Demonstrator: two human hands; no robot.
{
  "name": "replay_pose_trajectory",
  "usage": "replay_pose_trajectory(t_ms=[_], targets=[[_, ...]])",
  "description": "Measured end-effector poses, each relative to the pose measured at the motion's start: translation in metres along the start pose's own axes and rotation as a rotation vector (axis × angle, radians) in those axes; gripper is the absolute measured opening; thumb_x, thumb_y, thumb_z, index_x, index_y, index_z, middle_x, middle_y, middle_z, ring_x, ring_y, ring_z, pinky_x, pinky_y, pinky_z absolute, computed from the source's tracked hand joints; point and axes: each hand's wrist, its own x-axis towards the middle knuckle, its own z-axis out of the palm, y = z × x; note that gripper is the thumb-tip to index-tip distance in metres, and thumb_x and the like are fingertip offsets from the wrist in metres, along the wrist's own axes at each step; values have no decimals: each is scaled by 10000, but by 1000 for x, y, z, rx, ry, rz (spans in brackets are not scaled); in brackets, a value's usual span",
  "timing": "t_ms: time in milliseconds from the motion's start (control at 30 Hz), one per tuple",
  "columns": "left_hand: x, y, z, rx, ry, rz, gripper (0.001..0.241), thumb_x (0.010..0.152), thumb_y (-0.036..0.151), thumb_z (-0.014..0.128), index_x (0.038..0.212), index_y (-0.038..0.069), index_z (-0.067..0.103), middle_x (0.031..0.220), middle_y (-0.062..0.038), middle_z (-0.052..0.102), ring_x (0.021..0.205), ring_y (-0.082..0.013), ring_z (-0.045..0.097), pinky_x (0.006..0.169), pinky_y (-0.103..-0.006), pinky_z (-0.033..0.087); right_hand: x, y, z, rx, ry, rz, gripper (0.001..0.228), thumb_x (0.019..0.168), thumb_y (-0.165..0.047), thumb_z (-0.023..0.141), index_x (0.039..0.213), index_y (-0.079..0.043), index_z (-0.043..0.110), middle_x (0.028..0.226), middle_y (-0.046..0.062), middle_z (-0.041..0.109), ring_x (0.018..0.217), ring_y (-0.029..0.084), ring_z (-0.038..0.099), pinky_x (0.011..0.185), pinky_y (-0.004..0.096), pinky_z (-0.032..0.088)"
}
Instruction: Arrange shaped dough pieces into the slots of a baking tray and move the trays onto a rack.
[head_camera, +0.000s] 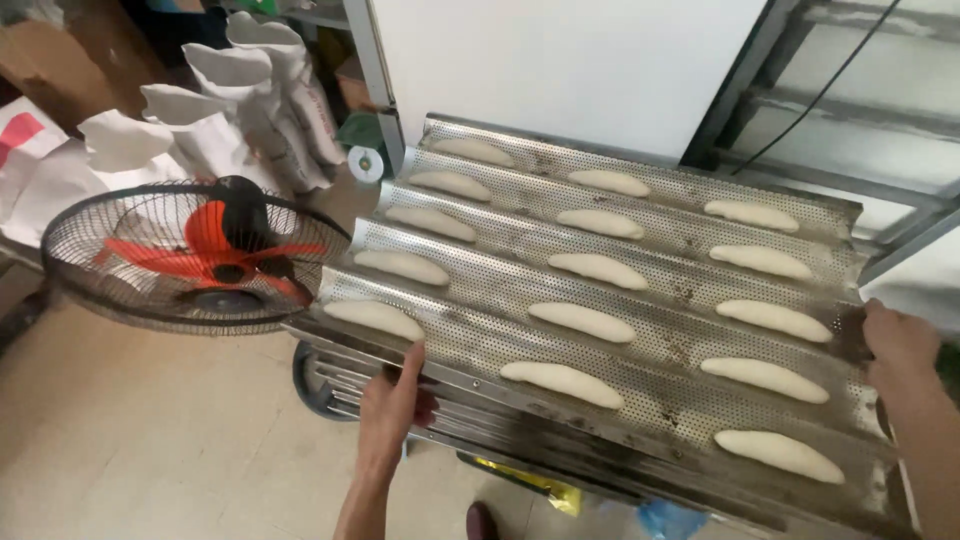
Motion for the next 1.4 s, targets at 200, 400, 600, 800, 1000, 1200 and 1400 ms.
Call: replay_pose_trajectory(t_ms=[200,400,600,800,1000,1200,1400], targets=[[25,6,-8,419,-74,-33,902,844,782,358,560,25,758,542,-105,743,593,-196,750,846,-329,597,17,21,12,-186,-47,-152,542,1145,-402,669,1049,124,754,1066,163,682,1036,283,597,680,561,393],[26,26,-34,761,-266,-9,813,894,766,318,734,101,757,662,-21,772,619,-131,736,803,-281,590,85,42,17,-937,-75,-454,566,1267,-488,432,1115,-142,853,732,130,811,676,276,742,716,369,571],[38,98,-61,386,-564,77,476,963,387,547,1238,81,786,1046,-156,863,885,-224,796,776,-310,637,-102,-223,15,-550,-359,-650,508,1108,-493,452,1327,-128,730,1338,221,645,1168,413,626,995,509,434],[135,156,-50,103,-497,545,602,1012,378,579,1317,-138,635,1211,-369,698,1151,-477,700,956,-550,582,-218,-351,138,-73,-751,-1009,245,971,-119,686,1164,21,739,1097,237,749,1056,422,696,933,507,552],[303,200,-19,91,-515,741,709,988,530,679,1359,-73,626,1249,-289,691,1181,-396,689,960,-482,588,-254,-439,304,-97,-816,-1132,341,1001,-276,680,1274,-74,714,1224,141,716,1147,376,667,981,483,530],[427,228,44,308,-480,892,592,1005,560,666,1295,47,724,1214,-169,746,1205,-375,673,1009,-487,544,-281,-481,372,-305,-876,-1167,360,932,-287,677,1159,-15,742,1115,229,729,1077,456,671,936,568,541],[393,251,70,306,-731,679,681,1012,588,436,1297,39,721,1349,-220,678,1356,-430,558,1168,-531,413,-258,-476,370,-200,-880,-1084,411,797,-333,774,1014,9,707,986,235,724,1040,456,662,855,543,509]])
